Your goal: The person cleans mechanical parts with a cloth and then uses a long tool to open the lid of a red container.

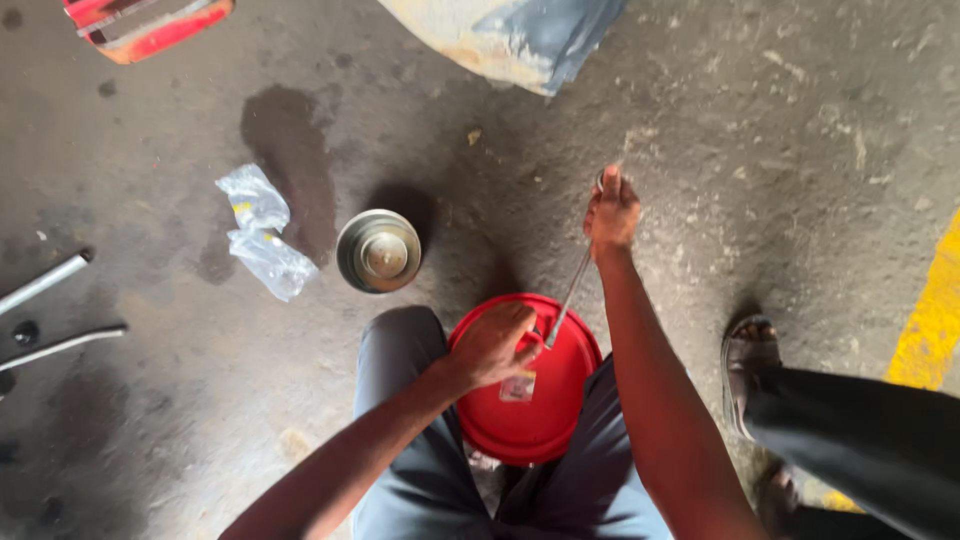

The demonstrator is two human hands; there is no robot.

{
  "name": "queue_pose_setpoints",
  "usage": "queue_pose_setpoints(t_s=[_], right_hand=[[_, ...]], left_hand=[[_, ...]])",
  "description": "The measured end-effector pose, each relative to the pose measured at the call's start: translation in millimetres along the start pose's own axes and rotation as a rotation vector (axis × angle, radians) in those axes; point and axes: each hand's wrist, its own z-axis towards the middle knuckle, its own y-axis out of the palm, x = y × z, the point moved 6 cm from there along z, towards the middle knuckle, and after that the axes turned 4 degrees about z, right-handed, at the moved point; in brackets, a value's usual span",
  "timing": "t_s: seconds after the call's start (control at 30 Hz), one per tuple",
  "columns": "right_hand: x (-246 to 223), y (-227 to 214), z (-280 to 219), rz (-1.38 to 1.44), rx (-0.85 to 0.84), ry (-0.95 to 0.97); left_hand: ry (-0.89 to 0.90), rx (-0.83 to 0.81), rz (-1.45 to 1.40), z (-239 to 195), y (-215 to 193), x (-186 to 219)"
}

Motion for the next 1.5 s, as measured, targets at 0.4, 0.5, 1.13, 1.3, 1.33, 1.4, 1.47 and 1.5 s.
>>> queue_pose_setpoints(t_s=[0.4, 0.5, 1.13, 1.3, 1.33, 1.4, 1.47, 1.5], right_hand=[[20.7, -11.8, -13.5, 0.077, 0.1, 0.111], [9.9, -19.2, -19.3, 0.029, 0.113, 0.11], [-50.9, -15.4, -50.9, 0.025, 0.079, -0.064], [-56.2, -30.7, -62.2, 0.027, 0.1, -0.085], [-56.7, -33.4, -63.7, 0.027, 0.099, -0.085], [-52.5, -35.4, -64.2, 0.065, 0.115, -0.043], [-49.0, -37.5, -63.6, 0.084, 0.126, -0.049], [-49.4, -39.0, -61.3, 0.102, 0.136, -0.057]], left_hand=[[0.028, -0.01, 0.228, -27.5, -27.1, 54.1], [-0.105, -0.072, 0.155, -26.4, -16.2, 44.7], [-0.009, -0.381, 0.501, -25.7, 28.6, 29.4], [0.053, -0.644, 0.662, -4.0, 74.6, -2.5], [0.012, -0.756, 0.653, -1.6, 82.8, -9.1], [-0.034, -0.87, 0.65, -6.4, 88.5, -17.3], [0.111, -0.726, 0.7, -11.5, 95.0, -10.1], [0.107, -0.719, 0.699, -17.4, 101.2, -12.1]])
